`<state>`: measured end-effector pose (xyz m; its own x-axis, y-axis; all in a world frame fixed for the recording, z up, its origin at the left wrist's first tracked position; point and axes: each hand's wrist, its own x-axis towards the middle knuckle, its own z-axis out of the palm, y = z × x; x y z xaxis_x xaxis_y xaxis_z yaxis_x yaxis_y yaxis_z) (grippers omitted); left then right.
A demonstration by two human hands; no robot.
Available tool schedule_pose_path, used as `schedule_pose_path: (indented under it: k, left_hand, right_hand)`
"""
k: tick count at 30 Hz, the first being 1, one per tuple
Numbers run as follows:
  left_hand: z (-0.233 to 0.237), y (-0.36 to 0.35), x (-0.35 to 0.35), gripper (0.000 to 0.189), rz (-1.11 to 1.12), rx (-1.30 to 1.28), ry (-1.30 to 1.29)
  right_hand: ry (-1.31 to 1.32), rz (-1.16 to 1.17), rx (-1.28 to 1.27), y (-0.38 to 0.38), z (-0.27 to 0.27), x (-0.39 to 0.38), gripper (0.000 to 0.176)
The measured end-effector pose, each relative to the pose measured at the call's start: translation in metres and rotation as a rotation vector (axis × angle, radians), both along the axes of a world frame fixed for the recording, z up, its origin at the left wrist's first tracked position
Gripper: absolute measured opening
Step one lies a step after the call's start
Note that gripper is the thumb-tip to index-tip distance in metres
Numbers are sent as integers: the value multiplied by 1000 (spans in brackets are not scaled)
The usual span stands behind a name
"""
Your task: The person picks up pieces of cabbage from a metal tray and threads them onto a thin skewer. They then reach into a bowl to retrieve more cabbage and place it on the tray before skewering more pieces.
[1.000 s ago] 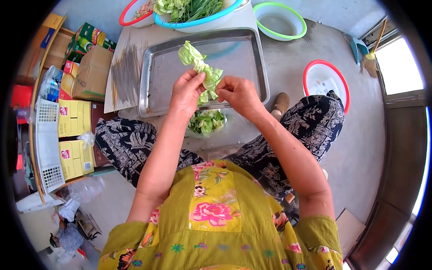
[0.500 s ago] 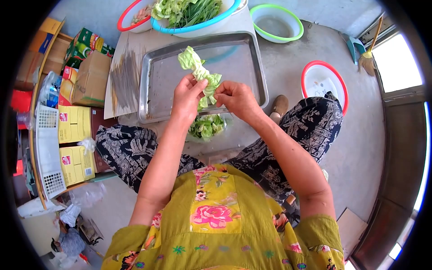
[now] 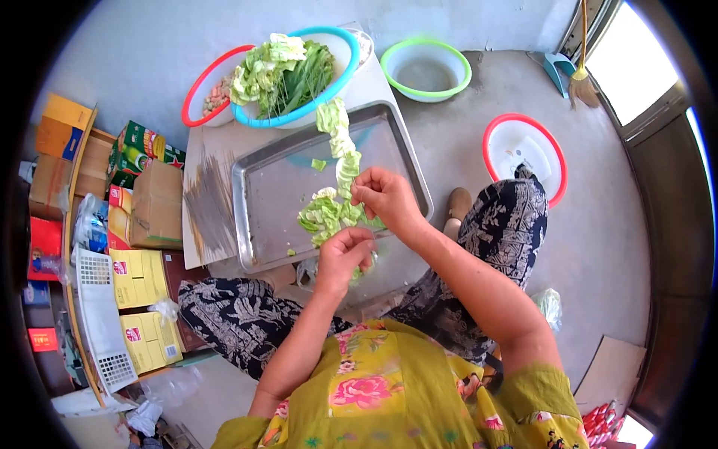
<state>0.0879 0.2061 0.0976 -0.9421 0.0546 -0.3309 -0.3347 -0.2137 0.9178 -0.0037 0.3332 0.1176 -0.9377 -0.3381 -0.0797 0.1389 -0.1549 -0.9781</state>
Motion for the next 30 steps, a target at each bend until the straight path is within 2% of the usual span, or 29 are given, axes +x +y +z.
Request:
schedule_pose_path:
  k: [12, 17, 20, 21, 22, 23, 24, 25, 28, 29, 30]
  left_hand:
    - [12, -1, 2, 11, 32, -3, 64]
    - [30, -25, -6, 10, 93, -16, 86]
    - [47, -57, -20, 11, 108, -70, 67]
    - [58, -65, -26, 12, 125, -181, 114]
    - [68, -75, -33, 12, 134, -296, 161]
    - [61, -96, -46, 13, 111, -274, 162]
    - [54, -116, -59, 13, 90, -251, 165]
    - [63, -122, -69, 13, 109, -242, 166]
    - [79, -142, -113, 13, 133, -246, 155]
    - [82, -146, -128, 13, 126, -245, 158]
    - [85, -149, -143, 13, 122, -246, 153]
  right_hand:
    - [-14, 3, -21, -6, 11, 3, 7]
    - [-55, -63, -140, 1, 34, 3, 20]
    - [-102, 236, -493, 10, 88, 15, 39]
    - [-90, 363, -647, 6, 114, 28, 49]
    - [53, 524, -720, 3, 136, 42, 70]
    - [-3, 648, -824, -1, 161, 59, 79]
    - [46, 773, -1018, -8, 173, 76, 79]
    - [55, 764, -1033, -18, 181, 95, 79]
    - [43, 1250, -1741, -39, 201, 136, 102]
    - [49, 1246, -1738, -28, 204, 135, 102]
    - [35, 1272, -1611, -10, 212, 127, 101]
